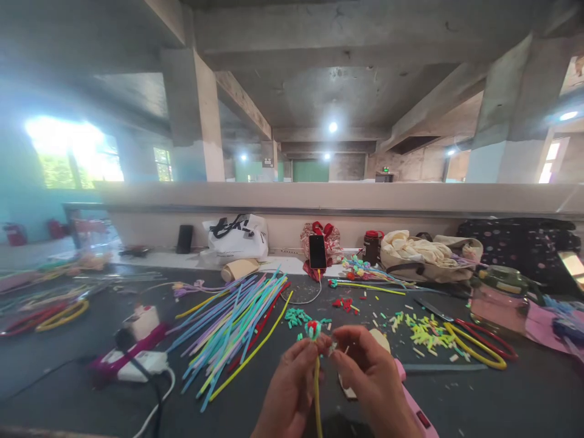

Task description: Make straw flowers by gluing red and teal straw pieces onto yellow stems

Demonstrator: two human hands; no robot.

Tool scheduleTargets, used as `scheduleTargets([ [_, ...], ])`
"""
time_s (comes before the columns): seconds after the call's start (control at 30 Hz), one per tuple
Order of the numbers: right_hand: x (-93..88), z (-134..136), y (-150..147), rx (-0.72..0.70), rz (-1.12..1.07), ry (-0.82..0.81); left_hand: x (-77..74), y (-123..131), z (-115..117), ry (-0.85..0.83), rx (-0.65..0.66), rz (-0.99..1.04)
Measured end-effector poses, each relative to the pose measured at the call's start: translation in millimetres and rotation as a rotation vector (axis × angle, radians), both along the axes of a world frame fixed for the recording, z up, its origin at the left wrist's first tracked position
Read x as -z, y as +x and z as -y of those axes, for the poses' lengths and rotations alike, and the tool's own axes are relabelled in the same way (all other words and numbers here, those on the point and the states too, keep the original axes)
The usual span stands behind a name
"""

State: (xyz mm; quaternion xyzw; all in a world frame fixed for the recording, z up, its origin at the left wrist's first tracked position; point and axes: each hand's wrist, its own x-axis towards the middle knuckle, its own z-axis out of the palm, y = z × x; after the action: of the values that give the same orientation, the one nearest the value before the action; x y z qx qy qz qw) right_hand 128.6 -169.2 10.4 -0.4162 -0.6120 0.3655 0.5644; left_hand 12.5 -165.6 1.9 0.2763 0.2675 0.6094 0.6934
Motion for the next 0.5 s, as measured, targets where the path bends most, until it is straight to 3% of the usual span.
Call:
scheduleTargets([
  [0.13,-12.3,1,-2,0.011,0.119,0.098,-7.1,6,4,0.067,0.015,0.019],
  [0.23,-12.4,-2,-4,0.055,0.13,0.136,-2.2,4,2,0.025,-0.008,-0.008],
  [0.33,-4.8,-6,1,0.054,0.043,0.035,8.4,-4,-4,-0.053,-0.053,0.0],
  [0.5,4.4,11,30,-0.107,-0.109,-0.118,15.9,-20,-16,-0.104,0.006,0.128],
])
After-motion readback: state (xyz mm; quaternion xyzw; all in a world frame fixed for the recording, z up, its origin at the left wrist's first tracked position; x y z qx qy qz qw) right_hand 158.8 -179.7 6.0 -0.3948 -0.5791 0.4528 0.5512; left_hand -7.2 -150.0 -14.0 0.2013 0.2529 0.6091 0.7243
